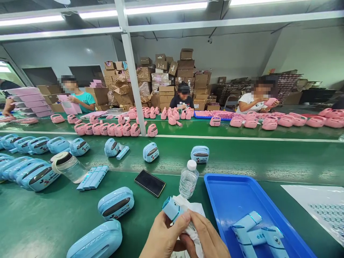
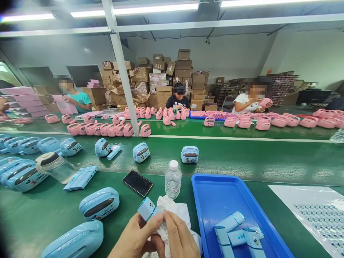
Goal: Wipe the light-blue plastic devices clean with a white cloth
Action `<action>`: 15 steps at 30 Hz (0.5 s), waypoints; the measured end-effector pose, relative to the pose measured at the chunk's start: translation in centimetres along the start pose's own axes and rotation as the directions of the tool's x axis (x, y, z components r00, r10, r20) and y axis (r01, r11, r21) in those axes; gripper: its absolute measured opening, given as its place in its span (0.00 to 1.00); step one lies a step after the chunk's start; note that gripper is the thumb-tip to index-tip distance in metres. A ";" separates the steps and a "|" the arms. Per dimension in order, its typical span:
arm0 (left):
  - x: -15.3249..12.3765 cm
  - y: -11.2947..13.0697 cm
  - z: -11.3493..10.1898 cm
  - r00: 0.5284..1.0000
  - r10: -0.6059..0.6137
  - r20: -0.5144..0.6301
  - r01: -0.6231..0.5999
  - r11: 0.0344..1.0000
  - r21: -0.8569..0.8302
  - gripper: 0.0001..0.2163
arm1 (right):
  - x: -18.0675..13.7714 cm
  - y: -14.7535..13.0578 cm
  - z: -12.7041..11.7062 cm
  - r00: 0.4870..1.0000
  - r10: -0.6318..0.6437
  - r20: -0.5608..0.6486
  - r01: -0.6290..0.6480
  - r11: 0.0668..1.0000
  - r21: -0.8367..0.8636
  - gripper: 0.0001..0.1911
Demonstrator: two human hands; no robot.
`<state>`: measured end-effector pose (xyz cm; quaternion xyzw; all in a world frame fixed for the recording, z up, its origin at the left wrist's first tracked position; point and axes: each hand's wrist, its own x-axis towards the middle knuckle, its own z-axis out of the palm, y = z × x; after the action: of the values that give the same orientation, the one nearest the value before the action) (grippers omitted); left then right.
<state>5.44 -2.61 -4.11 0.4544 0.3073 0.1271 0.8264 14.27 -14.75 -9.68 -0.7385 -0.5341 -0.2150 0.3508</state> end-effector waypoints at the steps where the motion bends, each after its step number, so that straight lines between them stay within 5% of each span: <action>1: -0.2 0.3 0.0 0.999 -0.007 -0.045 0.009 0.999 0.032 0.27 | 0.0 -0.2 0.0 1.000 0.011 -0.005 -0.011 1.000 0.001 0.18; 7: -0.7 2.0 0.4 0.991 -0.113 -0.073 0.118 0.991 0.068 0.31 | 0.4 -0.3 -0.1 0.997 0.081 -0.011 -0.079 0.987 0.139 0.17; 15: 0.9 3.6 -0.3 0.992 -0.100 -0.080 0.113 0.977 0.183 0.24 | -1.0 0.1 1.9 0.993 0.047 -0.113 -0.044 0.999 0.031 0.22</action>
<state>6.18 0.03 -1.62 0.5082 0.3705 0.0691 0.7744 13.95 -13.93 -11.66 -0.7319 -0.4995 -0.2409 0.3959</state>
